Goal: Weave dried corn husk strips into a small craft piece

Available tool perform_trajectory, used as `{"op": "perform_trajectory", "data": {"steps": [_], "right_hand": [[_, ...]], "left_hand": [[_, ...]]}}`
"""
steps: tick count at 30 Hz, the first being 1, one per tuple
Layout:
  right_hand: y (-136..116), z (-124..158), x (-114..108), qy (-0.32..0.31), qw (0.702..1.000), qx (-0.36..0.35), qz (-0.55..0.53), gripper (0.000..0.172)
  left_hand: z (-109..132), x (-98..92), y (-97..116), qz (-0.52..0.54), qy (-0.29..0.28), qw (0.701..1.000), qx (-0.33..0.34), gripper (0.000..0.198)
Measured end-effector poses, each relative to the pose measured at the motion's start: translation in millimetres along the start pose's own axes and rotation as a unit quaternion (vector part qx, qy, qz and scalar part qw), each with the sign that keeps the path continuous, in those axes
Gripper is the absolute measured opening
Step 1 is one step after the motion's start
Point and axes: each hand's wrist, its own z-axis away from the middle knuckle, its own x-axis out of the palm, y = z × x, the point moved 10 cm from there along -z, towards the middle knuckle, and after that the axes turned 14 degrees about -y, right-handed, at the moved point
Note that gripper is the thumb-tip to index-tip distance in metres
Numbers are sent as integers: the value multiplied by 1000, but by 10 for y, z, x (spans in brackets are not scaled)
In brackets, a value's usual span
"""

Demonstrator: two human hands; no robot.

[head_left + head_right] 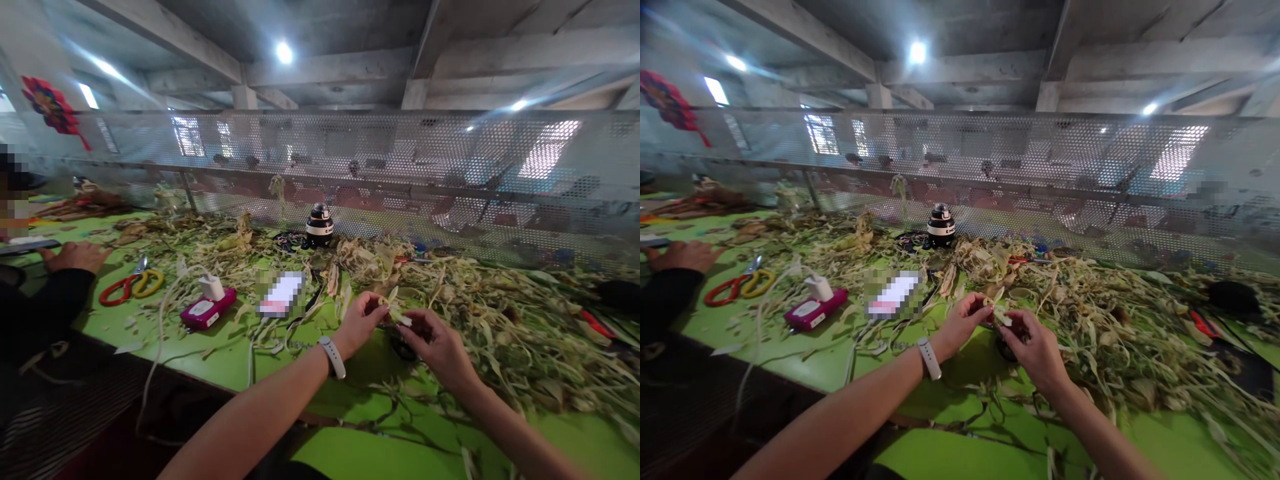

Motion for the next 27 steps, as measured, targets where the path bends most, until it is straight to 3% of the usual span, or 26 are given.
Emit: {"op": "perform_trajectory", "data": {"steps": [6,12,20,27], "right_hand": [[-36,3,-53,21,999,-37,-3,22],[69,-22,-47,27,998,-25,-47,26],[-118,3,-123,57,994,-89,-15,19],[148,-31,-77,43,993,-3,-108,30]], "left_hand": [[-6,35,14,10,-2,1000,1,35],[-2,50,40,19,-6,1000,15,35],[-13,65,2,15,-18,1000,6,37],[-4,64,7,18,-20,1000,-1,37]]}}
